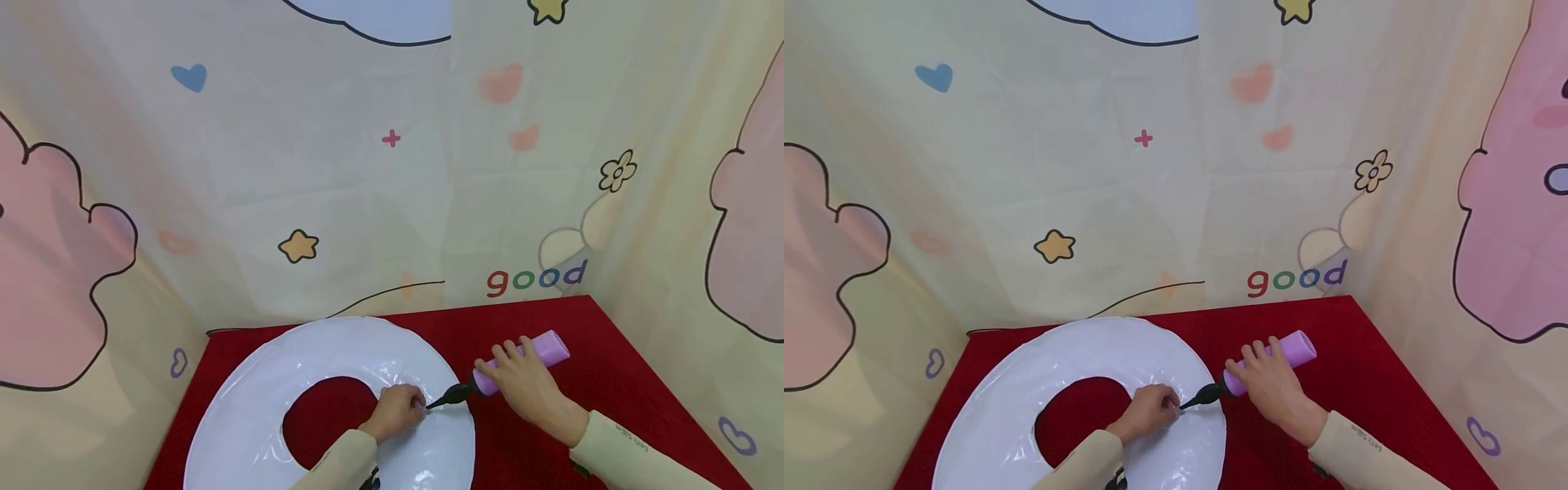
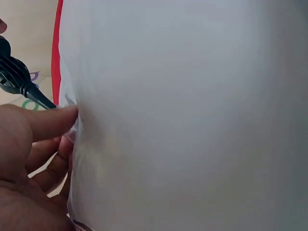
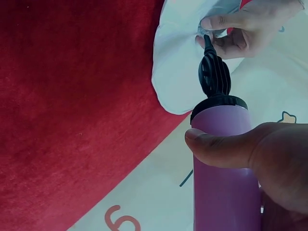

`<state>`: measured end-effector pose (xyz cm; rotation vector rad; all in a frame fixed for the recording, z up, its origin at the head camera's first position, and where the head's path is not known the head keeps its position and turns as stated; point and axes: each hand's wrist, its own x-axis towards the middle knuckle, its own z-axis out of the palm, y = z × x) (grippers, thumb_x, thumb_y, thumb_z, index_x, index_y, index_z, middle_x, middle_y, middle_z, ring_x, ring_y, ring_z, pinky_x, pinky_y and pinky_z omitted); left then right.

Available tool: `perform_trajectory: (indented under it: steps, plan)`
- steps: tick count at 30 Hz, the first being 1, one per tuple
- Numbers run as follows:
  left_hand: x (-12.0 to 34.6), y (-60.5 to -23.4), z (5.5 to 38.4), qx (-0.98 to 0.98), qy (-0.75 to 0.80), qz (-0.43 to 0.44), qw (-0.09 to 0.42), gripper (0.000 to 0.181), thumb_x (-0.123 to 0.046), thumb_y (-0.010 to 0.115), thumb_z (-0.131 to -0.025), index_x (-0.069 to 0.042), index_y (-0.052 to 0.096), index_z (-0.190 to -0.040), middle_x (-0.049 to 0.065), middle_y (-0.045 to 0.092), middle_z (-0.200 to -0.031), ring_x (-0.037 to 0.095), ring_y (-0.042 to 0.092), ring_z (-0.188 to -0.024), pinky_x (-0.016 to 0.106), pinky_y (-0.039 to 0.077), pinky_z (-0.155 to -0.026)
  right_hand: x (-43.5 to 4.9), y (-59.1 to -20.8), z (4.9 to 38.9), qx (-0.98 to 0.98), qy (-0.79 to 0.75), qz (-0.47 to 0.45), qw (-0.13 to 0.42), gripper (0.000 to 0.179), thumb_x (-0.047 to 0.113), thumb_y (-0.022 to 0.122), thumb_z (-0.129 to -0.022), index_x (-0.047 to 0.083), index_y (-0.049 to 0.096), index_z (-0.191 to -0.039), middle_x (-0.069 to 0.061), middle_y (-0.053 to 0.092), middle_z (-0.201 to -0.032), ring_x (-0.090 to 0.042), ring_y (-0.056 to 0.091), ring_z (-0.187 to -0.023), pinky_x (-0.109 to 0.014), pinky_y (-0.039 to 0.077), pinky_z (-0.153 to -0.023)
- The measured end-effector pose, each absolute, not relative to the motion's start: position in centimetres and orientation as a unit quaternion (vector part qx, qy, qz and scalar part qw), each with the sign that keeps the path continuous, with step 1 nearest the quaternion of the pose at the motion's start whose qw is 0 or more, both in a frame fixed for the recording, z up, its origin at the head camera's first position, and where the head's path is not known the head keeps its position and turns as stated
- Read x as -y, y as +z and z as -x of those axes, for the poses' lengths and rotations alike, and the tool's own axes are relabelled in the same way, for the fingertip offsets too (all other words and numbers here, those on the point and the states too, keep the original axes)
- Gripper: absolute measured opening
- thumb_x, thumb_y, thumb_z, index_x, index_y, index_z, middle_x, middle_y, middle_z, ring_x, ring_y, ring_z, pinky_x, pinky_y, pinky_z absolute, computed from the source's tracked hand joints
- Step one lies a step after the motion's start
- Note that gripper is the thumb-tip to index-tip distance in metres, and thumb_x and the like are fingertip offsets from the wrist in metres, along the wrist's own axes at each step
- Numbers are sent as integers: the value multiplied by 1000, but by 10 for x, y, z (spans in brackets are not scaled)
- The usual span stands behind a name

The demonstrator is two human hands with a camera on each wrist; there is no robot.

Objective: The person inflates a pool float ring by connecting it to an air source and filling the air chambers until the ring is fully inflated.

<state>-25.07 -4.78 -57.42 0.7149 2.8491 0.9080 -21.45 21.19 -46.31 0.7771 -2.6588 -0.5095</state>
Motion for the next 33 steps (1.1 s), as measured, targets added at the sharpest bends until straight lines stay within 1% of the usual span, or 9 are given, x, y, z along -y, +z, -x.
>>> perform_trajectory:
  steps: [3,6,10,13,16,21,23,30,33]
  plan:
    - [49,-575,249,-926,301,-227,25,7,-15,73,-82,-17,74,-88,-9,67,-78,2,55,-73,34,41,-81,-212,-466,215,931,-173,-272,170,74,22,94,-52,24,65,-120,-12,65,-109,-34,57,-105,-57,43,-95]
    - [49,-576,248,-924,308,-226,25,11,-14,74,-82,-17,77,-92,-8,68,-81,2,56,-75,30,43,-78,-213,-466,215,930,-168,-277,176,74,21,94,-51,23,65,-119,-12,65,-108,-34,57,-105,-57,43,-94]
    - [48,-574,250,-921,305,-238,29,14,-14,74,-83,-17,79,-96,-7,69,-85,5,60,-80,32,40,-81,-214,-463,215,923,-174,-287,188,75,20,94,-51,22,63,-119,-14,63,-109,-35,55,-105,-57,42,-95]
    - [45,-571,253,-923,293,-247,35,13,-15,74,-84,-17,79,-96,-6,69,-87,9,63,-86,35,37,-82,-214,-461,217,916,-183,-293,203,71,20,92,-53,22,63,-118,-14,62,-108,-35,55,-105,-56,41,-95]
    - [43,-568,254,-929,274,-245,44,12,-16,74,-85,-17,79,-96,-7,69,-89,11,64,-91,34,38,-82,-213,-458,218,909,-193,-302,212,69,22,92,-54,22,64,-118,-14,62,-107,-34,55,-104,-56,40,-95]
    - [39,-565,254,-935,234,-263,36,13,-15,73,-86,-17,79,-97,-7,70,-88,9,64,-88,32,39,-83,-209,-452,220,901,-220,-309,209,71,23,92,-53,24,64,-119,-14,62,-109,-34,55,-106,-55,39,-97]
    - [38,-564,255,-935,231,-268,38,13,-14,72,-86,-17,79,-97,-6,70,-87,8,63,-86,33,39,-84,-206,-449,219,898,-229,-314,209,75,24,94,-51,24,63,-119,-15,62,-110,-35,55,-107,-55,39,-98]
    - [38,-566,255,-930,254,-260,52,12,-13,72,-85,-16,79,-95,-6,71,-87,7,60,-85,43,41,-87,-196,-445,216,890,-251,-322,204,79,26,95,-49,24,63,-121,-16,62,-114,-36,55,-110,-55,40,-101]
    - [39,-567,255,-925,273,-259,52,12,-12,72,-85,-15,79,-94,-4,72,-87,7,59,-83,42,43,-84,-197,-447,216,890,-255,-319,202,81,26,95,-48,24,61,-121,-15,62,-114,-36,55,-110,-54,40,-100]
